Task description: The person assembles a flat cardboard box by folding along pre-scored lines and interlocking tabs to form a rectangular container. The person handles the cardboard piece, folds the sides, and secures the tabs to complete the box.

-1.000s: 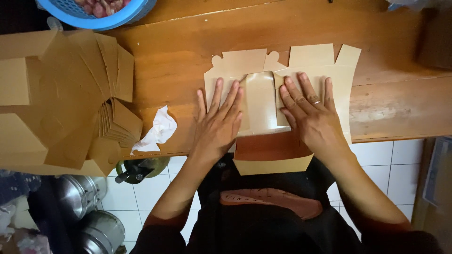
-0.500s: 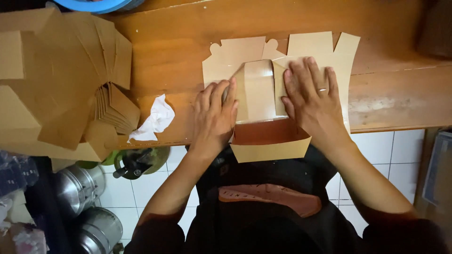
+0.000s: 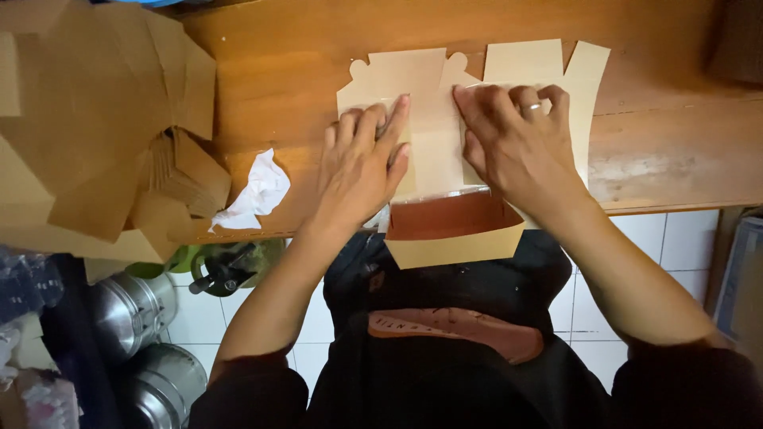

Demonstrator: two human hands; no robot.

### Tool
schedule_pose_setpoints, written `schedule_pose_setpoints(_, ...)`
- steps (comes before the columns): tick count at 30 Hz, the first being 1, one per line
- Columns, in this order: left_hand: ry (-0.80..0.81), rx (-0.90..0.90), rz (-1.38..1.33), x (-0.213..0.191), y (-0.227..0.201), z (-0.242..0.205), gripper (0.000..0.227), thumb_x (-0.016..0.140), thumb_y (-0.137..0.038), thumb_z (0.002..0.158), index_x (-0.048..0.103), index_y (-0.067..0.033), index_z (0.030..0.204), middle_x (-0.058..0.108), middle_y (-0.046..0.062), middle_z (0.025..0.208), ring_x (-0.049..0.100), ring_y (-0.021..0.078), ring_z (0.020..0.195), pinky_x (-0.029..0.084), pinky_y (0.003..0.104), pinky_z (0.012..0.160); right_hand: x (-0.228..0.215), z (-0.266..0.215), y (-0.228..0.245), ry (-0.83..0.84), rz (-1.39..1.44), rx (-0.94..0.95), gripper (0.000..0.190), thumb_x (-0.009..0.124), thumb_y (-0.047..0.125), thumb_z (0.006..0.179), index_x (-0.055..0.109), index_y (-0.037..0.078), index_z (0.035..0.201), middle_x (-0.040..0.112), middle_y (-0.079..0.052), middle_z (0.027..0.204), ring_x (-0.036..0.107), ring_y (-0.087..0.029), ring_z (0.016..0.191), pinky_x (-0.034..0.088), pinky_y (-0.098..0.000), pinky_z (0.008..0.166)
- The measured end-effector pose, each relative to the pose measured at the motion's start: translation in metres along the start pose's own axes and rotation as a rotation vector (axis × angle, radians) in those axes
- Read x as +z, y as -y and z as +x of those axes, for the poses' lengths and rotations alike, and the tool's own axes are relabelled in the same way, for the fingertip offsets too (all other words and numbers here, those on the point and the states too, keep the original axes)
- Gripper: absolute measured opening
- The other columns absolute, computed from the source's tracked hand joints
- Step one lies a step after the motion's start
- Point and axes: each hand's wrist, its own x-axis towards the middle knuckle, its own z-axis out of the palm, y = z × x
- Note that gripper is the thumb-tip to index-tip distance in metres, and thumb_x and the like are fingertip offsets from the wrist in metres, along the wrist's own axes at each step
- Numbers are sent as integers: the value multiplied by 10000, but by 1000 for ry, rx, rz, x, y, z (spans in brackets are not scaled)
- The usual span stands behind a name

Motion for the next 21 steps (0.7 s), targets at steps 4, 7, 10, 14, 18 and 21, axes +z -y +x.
schedule_pose_setpoints(4,-30,6,44,6,2,0,551,537,-367,960,447,-182,1471,451,65,1066,457,307,1019,362,429,787,1,2,3,3,14,4,366,443,281,1031,650,202,1323,505,-53,1005,462,-242,982,341,-444,927)
schedule_pose_setpoints(7,-9,-18,98,5,-4,-3,599,539,-369,984,322,-246,1529,494,75,1094,457,310,924,394,443,713,1,-1,6,-25,-208,-34,515,587,308,920,579,238,1431,530,-41,1040,499,-235,862,380,-365,831)
schedule_pose_setpoints(10,-64,-104,48,1,-12,-6,620,546,-386,950,361,-170,1501,492,67,1185,478,300,961,403,443,719,8,-4,9,-114,-133,-16,492,578,279,938,575,202,1424,544,-81,1027,491,-274,865,388,-398,789)
schedule_pose_setpoints(14,-118,-196,-197,-1,-22,-10,401,520,-305,952,483,-110,1301,495,92,1261,474,318,1118,364,460,889,18,-12,11,-114,-153,128,547,566,400,928,535,130,1402,545,-60,1053,503,-255,890,372,-389,800)
schedule_pose_setpoints(18,-212,-364,-862,-2,-28,-13,299,582,-219,940,443,-101,1176,585,82,1169,598,230,1147,440,325,987,1,-17,12,-31,119,273,591,642,395,966,448,106,1444,513,-158,1146,496,-355,932,360,-454,700)
schedule_pose_setpoints(21,-369,-464,-1170,6,-30,-18,377,658,-290,914,458,-144,1199,545,3,1180,433,28,820,320,198,663,-25,-28,4,-56,838,392,553,634,194,1007,369,25,1462,512,-136,1036,486,-285,956,401,-400,887)
